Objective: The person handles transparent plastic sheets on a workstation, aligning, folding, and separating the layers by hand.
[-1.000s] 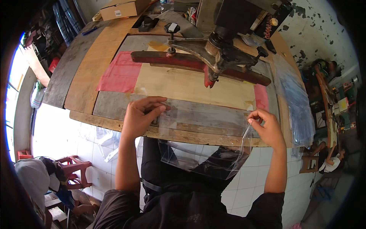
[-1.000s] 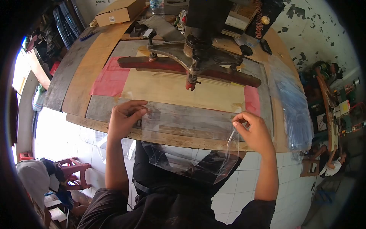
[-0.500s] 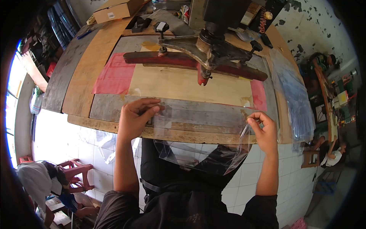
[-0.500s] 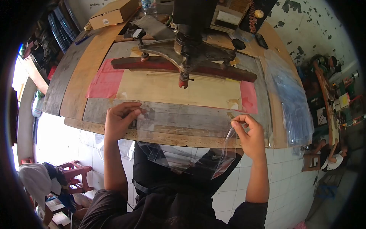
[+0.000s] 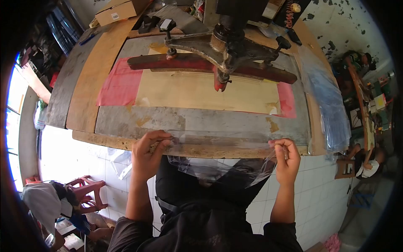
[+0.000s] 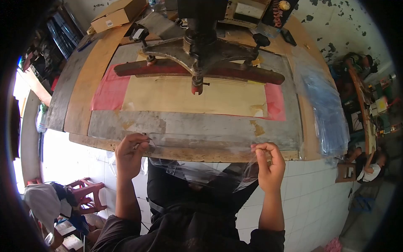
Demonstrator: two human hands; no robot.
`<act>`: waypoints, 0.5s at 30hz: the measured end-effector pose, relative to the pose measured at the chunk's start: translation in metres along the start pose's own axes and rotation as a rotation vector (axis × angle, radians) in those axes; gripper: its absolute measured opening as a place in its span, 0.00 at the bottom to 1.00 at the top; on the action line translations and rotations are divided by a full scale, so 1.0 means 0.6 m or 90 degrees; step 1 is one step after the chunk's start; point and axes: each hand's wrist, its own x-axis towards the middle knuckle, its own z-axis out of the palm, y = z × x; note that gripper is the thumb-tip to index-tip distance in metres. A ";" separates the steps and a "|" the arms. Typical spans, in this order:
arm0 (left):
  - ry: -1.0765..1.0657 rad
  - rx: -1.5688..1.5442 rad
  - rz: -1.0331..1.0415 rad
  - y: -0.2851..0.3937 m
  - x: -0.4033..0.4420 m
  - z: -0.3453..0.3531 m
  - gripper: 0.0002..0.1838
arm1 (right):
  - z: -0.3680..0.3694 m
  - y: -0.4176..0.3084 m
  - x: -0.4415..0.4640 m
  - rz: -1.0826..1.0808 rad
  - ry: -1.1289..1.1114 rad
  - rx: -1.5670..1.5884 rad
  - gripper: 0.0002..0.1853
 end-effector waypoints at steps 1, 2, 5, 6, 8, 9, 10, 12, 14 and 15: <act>-0.010 -0.014 -0.013 0.001 -0.002 0.000 0.08 | 0.001 0.003 -0.001 -0.009 0.001 0.005 0.06; -0.006 -0.009 -0.015 0.003 -0.002 0.001 0.08 | 0.002 0.005 -0.002 -0.019 0.002 0.010 0.06; 0.007 0.028 -0.011 0.009 -0.001 0.003 0.08 | 0.011 0.008 -0.005 -0.013 0.036 0.029 0.05; 0.004 0.075 0.028 0.009 -0.002 0.004 0.08 | 0.013 0.012 -0.005 -0.016 0.039 0.035 0.06; -0.011 0.078 0.093 -0.001 0.001 0.005 0.06 | 0.016 0.024 -0.005 -0.040 0.038 0.049 0.06; -0.004 0.083 0.090 0.001 0.000 0.008 0.06 | 0.016 0.030 -0.006 -0.060 0.047 0.057 0.06; -0.003 0.065 0.084 0.005 -0.001 0.013 0.04 | 0.016 0.034 -0.006 -0.065 0.042 0.055 0.06; -0.030 0.055 0.069 0.007 -0.005 0.010 0.03 | 0.017 0.039 -0.005 -0.071 0.043 0.064 0.06; -0.022 0.070 0.077 0.004 -0.006 0.010 0.04 | 0.016 0.050 -0.006 -0.080 0.062 0.080 0.06; -0.019 0.083 0.087 0.003 -0.006 0.011 0.06 | 0.015 0.053 -0.007 -0.082 0.059 0.081 0.06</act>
